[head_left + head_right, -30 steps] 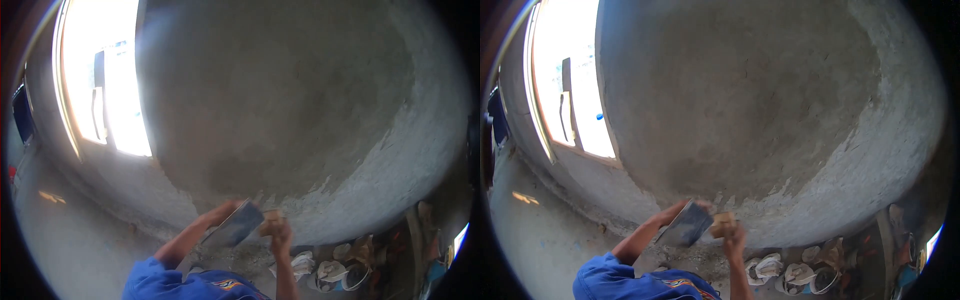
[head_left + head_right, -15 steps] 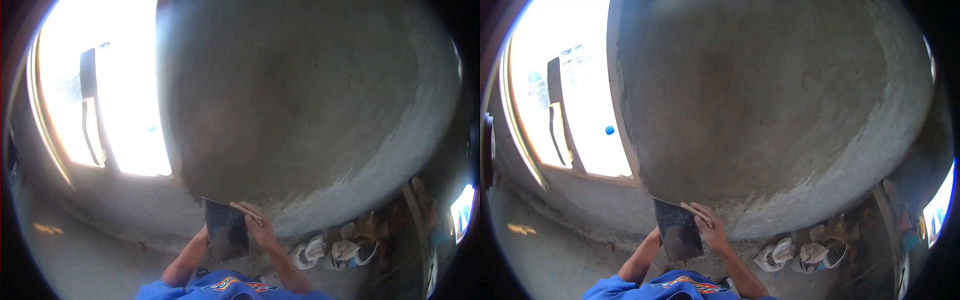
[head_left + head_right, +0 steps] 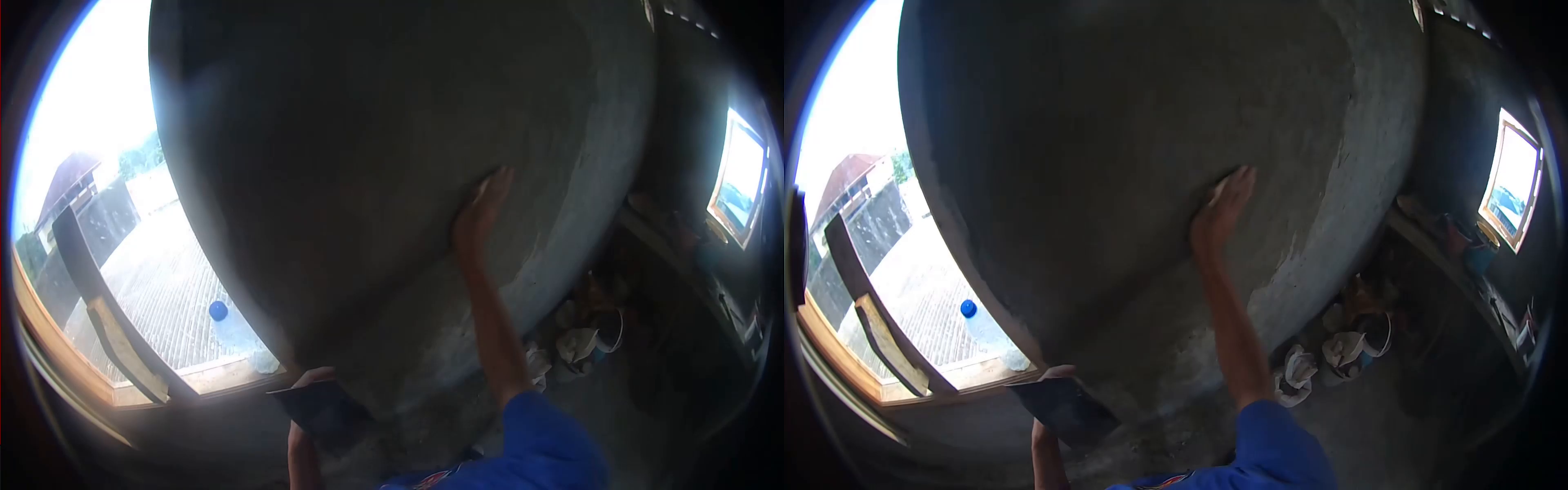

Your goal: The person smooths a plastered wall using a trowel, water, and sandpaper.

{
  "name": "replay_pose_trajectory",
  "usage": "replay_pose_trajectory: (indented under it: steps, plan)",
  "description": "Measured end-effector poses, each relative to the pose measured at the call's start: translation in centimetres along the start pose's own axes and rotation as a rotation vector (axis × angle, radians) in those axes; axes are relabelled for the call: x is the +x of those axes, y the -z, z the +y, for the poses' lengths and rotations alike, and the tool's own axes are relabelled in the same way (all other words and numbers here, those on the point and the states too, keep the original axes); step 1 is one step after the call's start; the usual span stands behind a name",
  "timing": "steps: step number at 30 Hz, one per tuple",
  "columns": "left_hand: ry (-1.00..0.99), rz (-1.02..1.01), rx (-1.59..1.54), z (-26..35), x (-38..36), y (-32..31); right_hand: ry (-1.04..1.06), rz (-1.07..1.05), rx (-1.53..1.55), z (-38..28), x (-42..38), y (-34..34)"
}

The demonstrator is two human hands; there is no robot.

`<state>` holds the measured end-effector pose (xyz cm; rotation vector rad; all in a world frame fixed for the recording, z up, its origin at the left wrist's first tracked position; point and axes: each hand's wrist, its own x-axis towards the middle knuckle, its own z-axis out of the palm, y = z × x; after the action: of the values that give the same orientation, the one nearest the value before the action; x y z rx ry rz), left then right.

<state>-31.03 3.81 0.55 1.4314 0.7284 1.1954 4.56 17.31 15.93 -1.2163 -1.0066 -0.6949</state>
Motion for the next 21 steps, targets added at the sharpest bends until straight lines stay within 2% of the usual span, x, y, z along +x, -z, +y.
replay_pose_trajectory:
  steps: [1, 3, 4, 6, 7, 9, 10, 12, 13, 15, 17, 18, 21]
  plan:
    - [-0.002, -0.004, 0.002, 0.2, 0.4, 0.2, -0.023, -0.066, 0.047, -0.9, -1.4, 0.2]
    - [-0.077, -0.087, -0.393, 0.8, 2.0, 0.5, 0.182, -0.192, -0.029, -2.7, -7.3, -0.6]
    - [-0.056, -0.088, -0.393, 1.0, 2.4, 0.6, 0.168, -0.204, -0.04, -2.5, -7.4, -0.3]
    - [-0.048, -0.034, -0.216, 1.7, 4.2, 0.8, 0.323, -0.21, -0.004, -2.7, -4.2, -0.4]
    - [-0.037, -0.032, -0.212, 1.6, 4.8, 1.2, 0.238, -0.199, -0.061, -2.9, 0.5, 0.4]
    - [-0.091, -0.031, 0.011, 0.9, 5.9, 1.7, 0.166, -0.065, -0.034, -1.0, 11.0, 0.5]
    - [-0.082, -0.033, 0.019, 0.9, 5.9, 1.6, 0.322, -0.026, -0.125, 3.8, 16.5, -0.9]
    - [-0.045, 0.032, -0.201, 1.5, 6.6, 0.1, 0.339, -0.011, -0.09, 4.4, 17.2, -0.2]
    - [-0.042, 0.026, -0.203, 1.1, 7.1, -0.1, 0.367, 0.002, -0.061, 4.7, 17.0, 0.3]
    - [-0.113, 0.101, 0.491, -1.0, 7.8, 2.0, 0.347, -0.112, -0.081, 2.1, 8.5, 2.3]
    - [-0.151, 0.145, 0.528, -3.2, 7.2, 3.3, 0.336, -0.195, -0.046, 2.7, 6.2, 3.4]
    - [-0.206, 0.181, 0.593, -3.9, 7.9, 3.8, 0.343, -0.182, -0.04, 2.9, 7.1, 3.0]
    - [-0.192, 0.19, 0.544, -3.3, 8.1, 2.4, 0.365, -0.094, 0.017, 2.2, 10.1, 3.5]
